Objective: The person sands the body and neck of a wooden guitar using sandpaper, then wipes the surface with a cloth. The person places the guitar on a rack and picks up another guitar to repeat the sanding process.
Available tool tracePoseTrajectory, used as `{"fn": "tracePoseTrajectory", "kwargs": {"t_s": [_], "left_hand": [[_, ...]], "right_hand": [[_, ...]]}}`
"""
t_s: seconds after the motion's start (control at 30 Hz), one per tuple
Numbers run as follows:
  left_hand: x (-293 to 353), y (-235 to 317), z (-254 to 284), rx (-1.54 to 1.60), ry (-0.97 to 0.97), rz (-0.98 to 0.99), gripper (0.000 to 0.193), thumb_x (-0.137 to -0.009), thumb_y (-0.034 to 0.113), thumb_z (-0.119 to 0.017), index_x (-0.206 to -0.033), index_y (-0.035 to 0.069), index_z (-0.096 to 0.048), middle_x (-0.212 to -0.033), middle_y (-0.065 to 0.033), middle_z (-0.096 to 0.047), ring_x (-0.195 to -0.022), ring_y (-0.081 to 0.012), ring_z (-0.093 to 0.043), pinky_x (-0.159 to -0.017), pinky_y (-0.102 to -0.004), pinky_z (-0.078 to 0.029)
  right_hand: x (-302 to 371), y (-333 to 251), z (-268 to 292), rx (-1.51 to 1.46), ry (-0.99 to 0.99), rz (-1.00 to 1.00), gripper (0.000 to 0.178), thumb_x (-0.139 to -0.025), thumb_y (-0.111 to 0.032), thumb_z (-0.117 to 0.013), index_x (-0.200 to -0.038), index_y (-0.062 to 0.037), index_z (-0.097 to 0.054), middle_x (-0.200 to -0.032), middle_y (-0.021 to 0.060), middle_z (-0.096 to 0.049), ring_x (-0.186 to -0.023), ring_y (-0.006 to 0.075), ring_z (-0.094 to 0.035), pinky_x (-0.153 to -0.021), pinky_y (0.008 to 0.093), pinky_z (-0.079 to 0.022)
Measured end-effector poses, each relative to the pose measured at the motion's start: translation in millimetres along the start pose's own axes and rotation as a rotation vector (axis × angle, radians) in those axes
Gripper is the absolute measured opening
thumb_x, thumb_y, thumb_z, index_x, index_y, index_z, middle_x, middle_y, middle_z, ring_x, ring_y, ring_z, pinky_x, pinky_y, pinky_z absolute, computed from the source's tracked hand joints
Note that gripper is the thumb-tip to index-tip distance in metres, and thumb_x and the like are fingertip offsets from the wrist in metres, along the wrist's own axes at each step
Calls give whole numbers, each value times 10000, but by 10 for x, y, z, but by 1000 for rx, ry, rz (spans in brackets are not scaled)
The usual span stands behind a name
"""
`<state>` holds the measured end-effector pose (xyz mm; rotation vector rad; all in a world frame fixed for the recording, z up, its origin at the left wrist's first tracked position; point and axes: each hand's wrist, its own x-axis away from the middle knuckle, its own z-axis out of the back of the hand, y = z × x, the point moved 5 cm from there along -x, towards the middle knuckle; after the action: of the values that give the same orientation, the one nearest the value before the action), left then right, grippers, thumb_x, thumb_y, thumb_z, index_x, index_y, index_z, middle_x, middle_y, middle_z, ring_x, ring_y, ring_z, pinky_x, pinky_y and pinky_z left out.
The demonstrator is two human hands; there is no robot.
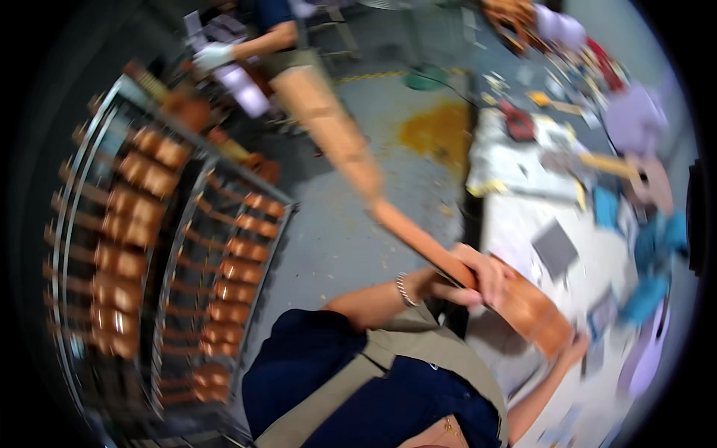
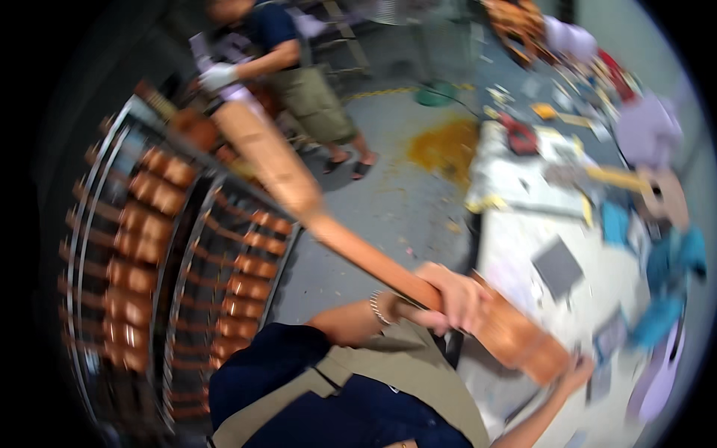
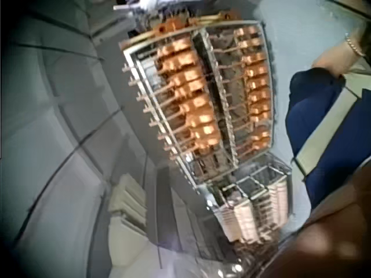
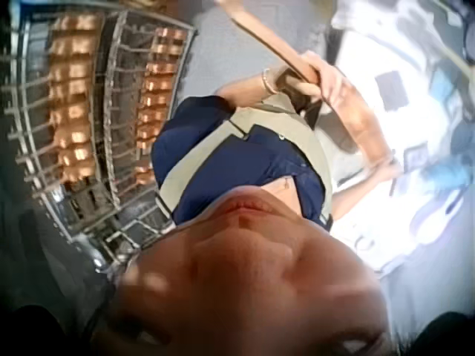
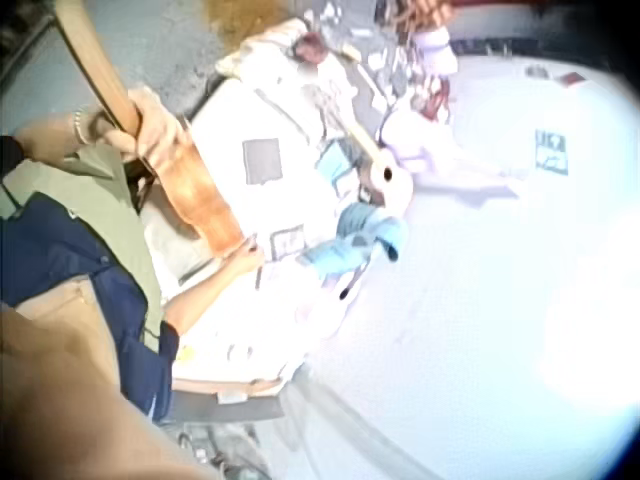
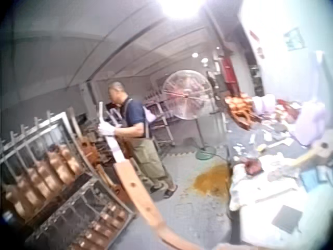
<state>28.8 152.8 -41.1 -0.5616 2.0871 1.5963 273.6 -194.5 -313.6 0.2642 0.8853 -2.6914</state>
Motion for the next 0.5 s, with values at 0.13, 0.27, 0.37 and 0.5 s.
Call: {"fn": "tracePoseTrajectory", "kwargs": {"t_s": [0.13, 0.27, 0.37, 0.5], "left_hand": [[107, 88, 115, 74, 92, -22, 133, -784, 150, -641, -733, 70, -547, -598, -14, -555, -620, -143, -582, -895, -339, -385], [-46, -150, 195, 156, 224, -4, 91, -784, 90, -615, -799, 50, -535, -581, -14, -545, -565, -118, -570, -876, -361, -400], [-215, -206, 197, 256, 251, -1, 108, -808, 53, -588, -859, -4, -512, -728, -92, -571, -578, -118, -562, -621, -296, -502], [-322, -169, 59, 180, 284, -55, 219, -840, 170, -636, -890, -7, -517, -740, -89, -571, -591, -119, -561, -582, -265, -498]], "right_hand": [[113, 116, 283, -553, 16, -336, 260, -916, -260, -510, -949, -20, -603, -858, 75, -634, -685, 170, -566, -619, 304, -465], [253, -2, 489, -598, 226, -322, 286, -899, -281, -546, -960, -2, -545, -754, 59, -577, -633, 103, -532, -538, 232, -438], [487, -210, 780, -526, 281, -381, 317, -894, -278, -555, -1053, -5, -579, -769, 43, -585, -635, 97, -528, -541, 223, -427], [779, -413, 1043, -446, 324, -410, 360, -907, -297, -526, -1172, -62, -591, -914, 52, -639, -685, 104, -547, -571, 233, -436]]}}
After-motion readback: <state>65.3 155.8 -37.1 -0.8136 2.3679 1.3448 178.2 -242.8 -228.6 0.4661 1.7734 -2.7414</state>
